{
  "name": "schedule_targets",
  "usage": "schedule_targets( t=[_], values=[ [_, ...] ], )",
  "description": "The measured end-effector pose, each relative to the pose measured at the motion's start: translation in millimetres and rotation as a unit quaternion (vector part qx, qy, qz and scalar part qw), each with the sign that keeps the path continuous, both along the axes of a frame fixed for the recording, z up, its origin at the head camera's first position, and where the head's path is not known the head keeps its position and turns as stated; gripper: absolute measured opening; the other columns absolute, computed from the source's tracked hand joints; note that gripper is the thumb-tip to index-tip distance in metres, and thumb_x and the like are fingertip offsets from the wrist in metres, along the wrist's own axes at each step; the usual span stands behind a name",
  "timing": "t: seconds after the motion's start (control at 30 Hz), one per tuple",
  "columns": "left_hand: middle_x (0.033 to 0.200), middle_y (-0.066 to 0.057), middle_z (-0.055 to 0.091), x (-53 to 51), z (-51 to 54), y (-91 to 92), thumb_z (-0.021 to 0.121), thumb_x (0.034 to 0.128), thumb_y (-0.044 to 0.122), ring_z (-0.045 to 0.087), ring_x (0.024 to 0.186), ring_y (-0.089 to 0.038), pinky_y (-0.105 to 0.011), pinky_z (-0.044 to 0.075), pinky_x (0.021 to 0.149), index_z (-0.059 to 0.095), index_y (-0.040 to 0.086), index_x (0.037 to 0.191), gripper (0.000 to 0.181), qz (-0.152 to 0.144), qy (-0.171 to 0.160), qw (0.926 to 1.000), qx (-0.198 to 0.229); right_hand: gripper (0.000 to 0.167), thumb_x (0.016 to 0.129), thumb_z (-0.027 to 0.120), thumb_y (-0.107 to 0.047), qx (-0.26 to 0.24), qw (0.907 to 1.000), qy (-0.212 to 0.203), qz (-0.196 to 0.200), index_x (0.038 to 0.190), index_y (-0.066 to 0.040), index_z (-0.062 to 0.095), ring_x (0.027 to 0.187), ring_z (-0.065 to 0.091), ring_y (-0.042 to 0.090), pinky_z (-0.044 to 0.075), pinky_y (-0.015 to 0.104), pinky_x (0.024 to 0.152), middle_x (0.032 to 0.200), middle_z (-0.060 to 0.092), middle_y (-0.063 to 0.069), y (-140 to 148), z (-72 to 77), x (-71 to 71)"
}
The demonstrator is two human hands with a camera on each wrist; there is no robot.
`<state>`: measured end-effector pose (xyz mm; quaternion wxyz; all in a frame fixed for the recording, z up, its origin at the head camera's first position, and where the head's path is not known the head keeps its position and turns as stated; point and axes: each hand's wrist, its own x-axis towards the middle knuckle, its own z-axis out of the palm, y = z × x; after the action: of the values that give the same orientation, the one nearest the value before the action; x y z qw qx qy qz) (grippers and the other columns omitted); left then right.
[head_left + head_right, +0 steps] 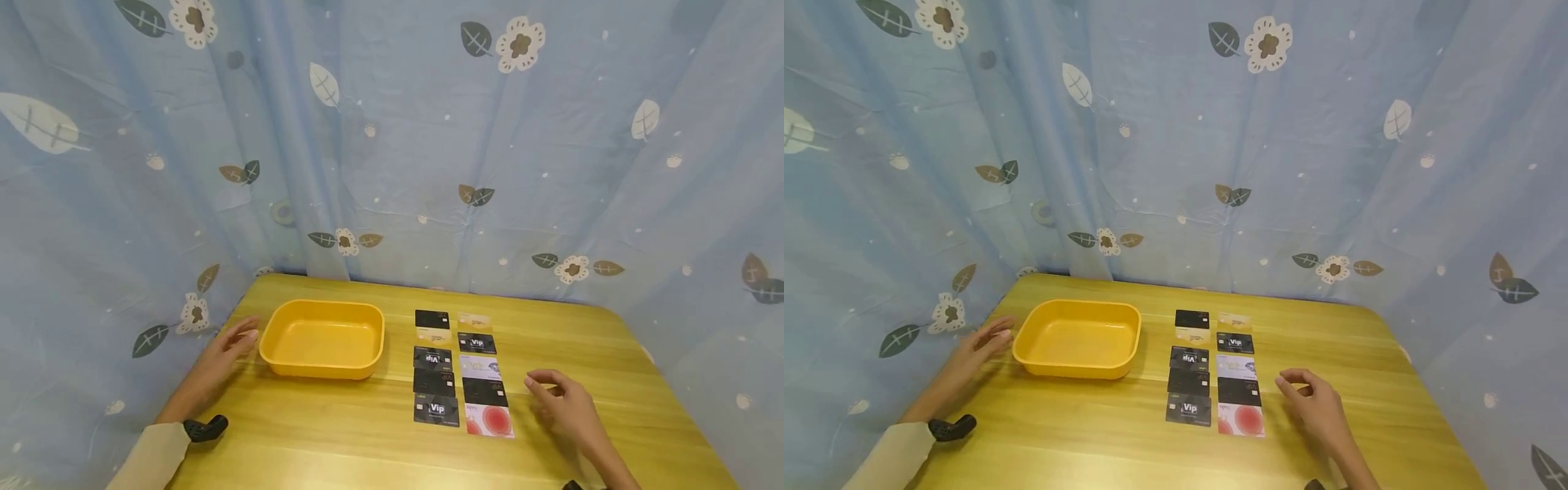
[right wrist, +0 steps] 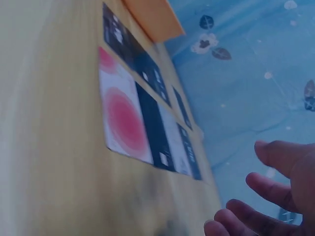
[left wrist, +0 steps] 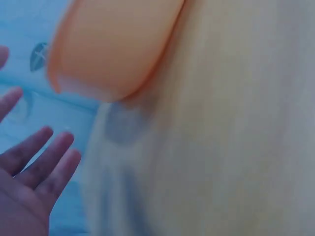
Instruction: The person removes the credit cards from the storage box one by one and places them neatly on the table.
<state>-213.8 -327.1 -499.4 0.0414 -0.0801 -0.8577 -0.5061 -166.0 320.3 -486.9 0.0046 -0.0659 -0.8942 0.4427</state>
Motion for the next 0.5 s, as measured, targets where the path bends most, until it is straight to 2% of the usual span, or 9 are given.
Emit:
schedule_targets(
  t=[0.03, 0.1, 0.17, 0.2, 0.3, 0.37, 0.43, 0.5],
  values=[
    [0.156, -0.018, 0.043, -0.2, 7.0, 0.2, 0.050, 0.1088, 0.043, 0.053, 0.128, -0.034, -0.053, 0.048, 0.102, 0.036, 0.015, 0.161, 0.061, 0.007, 0.018, 0.9993, -0.032, 0.058, 0.097, 0.068, -0.054, 0.024, 0.9996, 0.012, 0.007, 0.133, -0.009, 0.067, 0.101, 0.067, 0.031, 0.059, 0.040, 0.075, 0.129, 0.066, 0.017, 3.6, 5.0, -0.9],
    [0.154, -0.021, 0.045, -2.2, 20.1, 2.0, 0.055, 0.1078, 0.039, 0.053, 0.127, -0.040, -0.060, 0.046, 0.100, 0.042, 0.013, 0.158, 0.058, 0.015, 0.068, 0.9928, -0.098, 0.063, 0.097, 0.064, -0.057, 0.072, 0.9963, 0.043, 0.020, 0.138, -0.009, 0.063, 0.114, 0.064, 0.037, 0.058, 0.047, 0.084, 0.138, 0.061, 0.021, 10.7, 14.7, -3.4],
    [0.154, -0.023, 0.044, -4.2, 31.3, 5.1, 0.059, 0.1061, 0.037, 0.050, 0.129, -0.046, -0.068, 0.043, 0.099, 0.047, 0.014, 0.155, 0.056, 0.015, 0.110, 0.9820, -0.153, 0.066, 0.099, 0.062, -0.056, 0.115, 0.9899, 0.075, 0.038, 0.142, -0.007, 0.059, 0.121, 0.059, 0.044, 0.055, 0.055, 0.090, 0.147, 0.052, 0.026, 16.4, 25.3, -6.8],
    [0.154, -0.024, 0.043, -5.1, 36.7, 7.1, 0.062, 0.1048, 0.035, 0.049, 0.130, -0.048, -0.070, 0.042, 0.098, 0.049, 0.013, 0.154, 0.055, 0.013, 0.134, 0.9743, -0.181, 0.066, 0.100, 0.062, -0.056, 0.129, 0.9865, 0.090, 0.047, 0.144, -0.006, 0.057, 0.125, 0.055, 0.048, 0.053, 0.059, 0.092, 0.150, 0.047, 0.028, 18.4, 30.3, -8.8],
    [0.156, -0.027, 0.040, -6.0, 50.4, 16.6, 0.068, 0.1010, 0.034, 0.046, 0.131, -0.052, -0.074, 0.040, 0.096, 0.052, 0.012, 0.151, 0.057, 0.013, 0.194, 0.9432, -0.269, 0.070, 0.101, 0.061, -0.053, 0.172, 0.9760, 0.118, 0.064, 0.147, -0.002, 0.052, 0.133, 0.042, 0.058, 0.046, 0.070, 0.094, 0.160, 0.029, 0.031, 22.6, 46.0, -13.2],
    [0.158, -0.029, 0.037, -6.6, 57.2, 24.5, 0.069, 0.0991, 0.035, 0.047, 0.130, -0.053, -0.073, 0.040, 0.097, 0.052, 0.011, 0.151, 0.060, 0.012, 0.229, 0.9175, -0.325, 0.073, 0.100, 0.061, -0.054, 0.195, 0.9697, 0.128, 0.071, 0.150, -0.001, 0.048, 0.137, 0.034, 0.062, 0.039, 0.077, 0.095, 0.164, 0.020, 0.031, 25.0, 54.5, -15.2],
    [0.161, -0.028, 0.032, -6.4, 61.6, 32.1, 0.068, 0.0984, 0.042, 0.047, 0.131, -0.053, -0.071, 0.040, 0.100, 0.050, 0.013, 0.153, 0.065, 0.012, 0.244, 0.8972, -0.368, 0.076, 0.100, 0.062, -0.055, 0.218, 0.9638, 0.136, 0.071, 0.152, -0.002, 0.046, 0.140, 0.027, 0.063, 0.033, 0.081, 0.093, 0.167, 0.013, 0.029, 26.5, 61.1, -16.0],
    [0.164, -0.027, 0.027, -6.0, 64.0, 38.6, 0.065, 0.0985, 0.049, 0.042, 0.136, -0.053, -0.070, 0.037, 0.104, 0.046, 0.015, 0.156, 0.070, 0.010, 0.247, 0.8824, -0.400, 0.078, 0.099, 0.063, -0.055, 0.241, 0.9554, 0.155, 0.071, 0.153, -0.003, 0.045, 0.142, 0.022, 0.063, 0.029, 0.084, 0.094, 0.168, 0.009, 0.028, 27.8, 65.8, -16.5]
  ],
)
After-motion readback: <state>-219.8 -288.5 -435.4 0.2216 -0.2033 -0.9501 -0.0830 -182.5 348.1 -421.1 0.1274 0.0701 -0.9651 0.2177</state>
